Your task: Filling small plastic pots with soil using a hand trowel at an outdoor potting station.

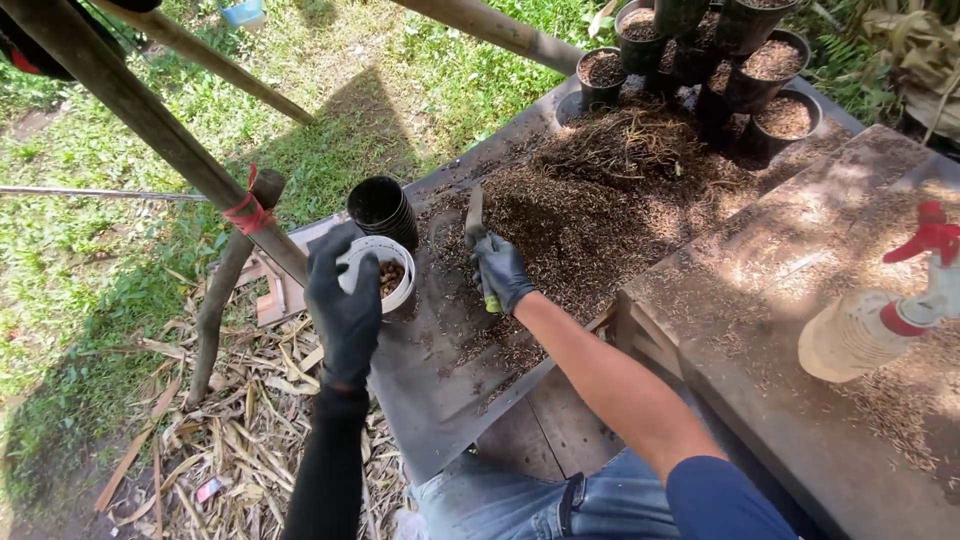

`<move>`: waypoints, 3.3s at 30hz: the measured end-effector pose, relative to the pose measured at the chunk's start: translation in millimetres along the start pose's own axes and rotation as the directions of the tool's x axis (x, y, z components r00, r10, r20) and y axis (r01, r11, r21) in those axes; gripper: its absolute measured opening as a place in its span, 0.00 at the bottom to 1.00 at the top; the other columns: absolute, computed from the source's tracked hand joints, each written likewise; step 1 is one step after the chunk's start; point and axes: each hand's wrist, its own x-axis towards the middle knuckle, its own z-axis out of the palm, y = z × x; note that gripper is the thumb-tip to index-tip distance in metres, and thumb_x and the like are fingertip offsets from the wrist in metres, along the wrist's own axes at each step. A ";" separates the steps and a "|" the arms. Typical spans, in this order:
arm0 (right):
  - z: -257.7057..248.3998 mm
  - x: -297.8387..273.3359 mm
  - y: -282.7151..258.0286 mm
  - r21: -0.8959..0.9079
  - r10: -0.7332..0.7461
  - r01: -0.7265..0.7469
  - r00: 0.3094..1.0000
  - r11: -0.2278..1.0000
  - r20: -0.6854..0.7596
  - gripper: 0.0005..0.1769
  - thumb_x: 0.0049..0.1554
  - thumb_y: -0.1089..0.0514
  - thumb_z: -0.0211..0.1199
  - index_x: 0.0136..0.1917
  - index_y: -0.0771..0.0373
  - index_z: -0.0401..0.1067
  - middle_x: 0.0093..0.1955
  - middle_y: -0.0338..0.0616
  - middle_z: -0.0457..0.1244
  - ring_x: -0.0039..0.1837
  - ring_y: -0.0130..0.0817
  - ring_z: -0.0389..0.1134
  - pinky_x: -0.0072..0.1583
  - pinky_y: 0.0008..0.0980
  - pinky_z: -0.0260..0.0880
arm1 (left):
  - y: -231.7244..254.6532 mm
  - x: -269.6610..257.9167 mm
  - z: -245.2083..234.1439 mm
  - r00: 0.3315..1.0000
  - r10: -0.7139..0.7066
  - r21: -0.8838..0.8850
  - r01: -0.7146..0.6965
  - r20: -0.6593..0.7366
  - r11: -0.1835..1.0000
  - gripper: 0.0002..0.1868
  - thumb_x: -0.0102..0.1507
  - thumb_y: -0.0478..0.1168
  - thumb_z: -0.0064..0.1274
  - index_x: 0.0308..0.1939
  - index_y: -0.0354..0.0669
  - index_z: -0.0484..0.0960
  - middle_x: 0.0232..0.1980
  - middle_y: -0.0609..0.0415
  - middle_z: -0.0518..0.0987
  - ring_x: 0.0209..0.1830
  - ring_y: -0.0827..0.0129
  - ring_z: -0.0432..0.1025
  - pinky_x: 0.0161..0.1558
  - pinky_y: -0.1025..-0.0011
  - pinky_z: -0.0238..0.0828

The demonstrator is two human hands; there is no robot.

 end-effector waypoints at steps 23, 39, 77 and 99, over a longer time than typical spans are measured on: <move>-211.2 -40.4 -92.5 -0.293 -0.077 0.254 0.860 0.922 0.504 0.20 0.49 0.64 0.64 0.56 0.72 0.75 0.32 0.49 0.66 0.32 0.29 0.64 0.35 0.29 0.68 | -60.7 104.4 68.8 0.658 -0.649 0.623 0.336 0.381 0.706 0.72 0.46 0.67 0.69 0.82 0.40 0.45 0.79 0.28 0.54 0.78 0.36 0.52 0.73 0.43 0.51; -217.2 -33.9 -79.8 -0.245 -0.059 0.217 0.849 0.945 0.525 0.29 0.49 0.66 0.66 0.64 0.74 0.71 0.33 0.49 0.68 0.34 0.29 0.67 0.36 0.26 0.68 | -80.2 117.0 80.3 0.751 -0.590 0.690 0.259 0.297 0.676 0.66 0.47 0.65 0.71 0.78 0.36 0.57 0.70 0.25 0.65 0.71 0.33 0.61 0.67 0.42 0.59; -219.1 -22.8 -69.1 -0.210 -0.014 0.137 0.865 0.968 0.502 0.30 0.50 0.68 0.69 0.66 0.69 0.71 0.37 0.49 0.69 0.37 0.33 0.70 0.36 0.28 0.71 | -99.0 133.2 76.6 0.703 -0.604 0.677 0.237 0.375 0.697 0.64 0.43 0.57 0.74 0.77 0.37 0.61 0.71 0.22 0.63 0.74 0.32 0.57 0.71 0.46 0.54; -215.9 -30.8 -81.8 -0.213 -0.024 0.158 0.853 0.964 0.521 0.29 0.50 0.68 0.68 0.66 0.69 0.71 0.35 0.49 0.68 0.34 0.31 0.68 0.35 0.28 0.69 | -93.2 132.4 92.0 0.666 -0.679 0.736 0.285 0.308 0.614 0.41 0.45 0.46 0.73 0.60 0.49 0.72 0.63 0.30 0.62 0.68 0.33 0.60 0.62 0.39 0.62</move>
